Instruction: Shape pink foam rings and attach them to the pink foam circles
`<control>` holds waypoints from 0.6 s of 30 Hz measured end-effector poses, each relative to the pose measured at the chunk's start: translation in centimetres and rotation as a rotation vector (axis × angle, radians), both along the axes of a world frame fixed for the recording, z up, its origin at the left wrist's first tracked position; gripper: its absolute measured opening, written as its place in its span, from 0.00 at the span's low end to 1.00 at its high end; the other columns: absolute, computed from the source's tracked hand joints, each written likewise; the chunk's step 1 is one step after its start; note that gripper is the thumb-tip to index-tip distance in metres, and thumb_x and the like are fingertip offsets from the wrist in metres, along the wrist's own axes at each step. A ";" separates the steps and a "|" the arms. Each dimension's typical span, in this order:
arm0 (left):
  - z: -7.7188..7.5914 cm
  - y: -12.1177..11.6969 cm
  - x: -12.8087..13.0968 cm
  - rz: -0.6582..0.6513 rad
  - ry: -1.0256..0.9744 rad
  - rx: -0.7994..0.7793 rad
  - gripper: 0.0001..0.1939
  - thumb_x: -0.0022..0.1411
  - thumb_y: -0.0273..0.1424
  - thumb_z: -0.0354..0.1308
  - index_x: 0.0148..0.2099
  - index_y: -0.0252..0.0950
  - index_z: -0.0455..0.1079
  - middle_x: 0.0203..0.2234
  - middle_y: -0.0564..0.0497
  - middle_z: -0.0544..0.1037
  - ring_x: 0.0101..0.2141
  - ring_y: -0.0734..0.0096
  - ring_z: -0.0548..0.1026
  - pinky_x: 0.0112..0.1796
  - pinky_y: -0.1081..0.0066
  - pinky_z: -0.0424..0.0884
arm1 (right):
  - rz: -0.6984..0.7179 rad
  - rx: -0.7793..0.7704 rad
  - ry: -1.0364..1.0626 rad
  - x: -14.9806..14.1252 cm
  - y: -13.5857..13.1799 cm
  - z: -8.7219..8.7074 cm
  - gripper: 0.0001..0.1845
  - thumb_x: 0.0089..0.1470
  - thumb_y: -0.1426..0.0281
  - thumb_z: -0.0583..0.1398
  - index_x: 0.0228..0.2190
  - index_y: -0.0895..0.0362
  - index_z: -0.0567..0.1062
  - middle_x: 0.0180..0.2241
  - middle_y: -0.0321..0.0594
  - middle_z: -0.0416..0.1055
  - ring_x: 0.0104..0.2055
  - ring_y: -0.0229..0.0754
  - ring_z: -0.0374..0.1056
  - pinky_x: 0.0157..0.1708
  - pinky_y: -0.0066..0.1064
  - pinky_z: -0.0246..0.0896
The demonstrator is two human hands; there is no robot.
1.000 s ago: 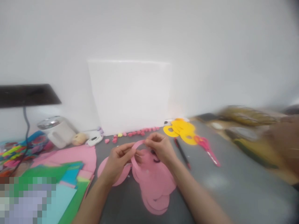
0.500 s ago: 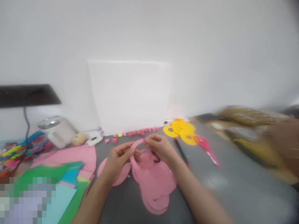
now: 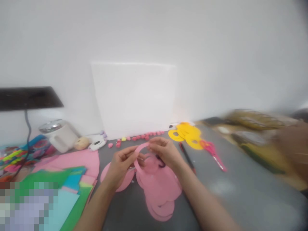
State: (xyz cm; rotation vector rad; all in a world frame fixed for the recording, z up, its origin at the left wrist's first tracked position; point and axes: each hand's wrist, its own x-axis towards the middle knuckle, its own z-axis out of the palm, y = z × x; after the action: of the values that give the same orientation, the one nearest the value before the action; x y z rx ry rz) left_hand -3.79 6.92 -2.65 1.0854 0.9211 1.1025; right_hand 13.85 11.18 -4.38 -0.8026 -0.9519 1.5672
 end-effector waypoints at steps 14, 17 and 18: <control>-0.2 0.0 0.2 -0.015 0.028 0.014 0.16 0.55 0.34 0.61 0.46 0.35 0.74 0.28 0.48 0.79 0.27 0.70 0.74 0.31 0.71 0.72 | 0.002 0.036 -0.116 -0.2 -0.3 0.4 0.12 0.33 0.67 0.70 0.21 0.59 0.74 0.18 0.34 0.70 0.20 0.32 0.64 0.20 0.24 0.60; -0.2 -0.1 0.4 -0.029 0.040 0.018 0.16 0.56 0.35 0.61 0.46 0.34 0.74 0.28 0.47 0.79 0.28 0.69 0.75 0.31 0.70 0.72 | 0.014 0.060 -0.156 -0.2 -0.6 0.7 0.12 0.35 0.67 0.69 0.20 0.59 0.72 0.17 0.32 0.67 0.18 0.30 0.60 0.17 0.23 0.55; -0.2 -0.1 0.4 -0.029 0.040 0.021 0.16 0.56 0.34 0.61 0.46 0.34 0.74 0.28 0.47 0.79 0.28 0.69 0.75 0.31 0.70 0.72 | 0.018 0.067 -0.165 -0.2 -0.6 0.7 0.12 0.35 0.67 0.69 0.20 0.59 0.72 0.17 0.31 0.67 0.17 0.30 0.59 0.16 0.22 0.54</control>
State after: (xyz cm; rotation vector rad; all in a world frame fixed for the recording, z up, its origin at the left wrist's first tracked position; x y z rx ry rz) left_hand -3.38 6.78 -2.86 1.1382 0.9238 1.0721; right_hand 13.63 10.59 -3.72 -0.8884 -1.1279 1.4937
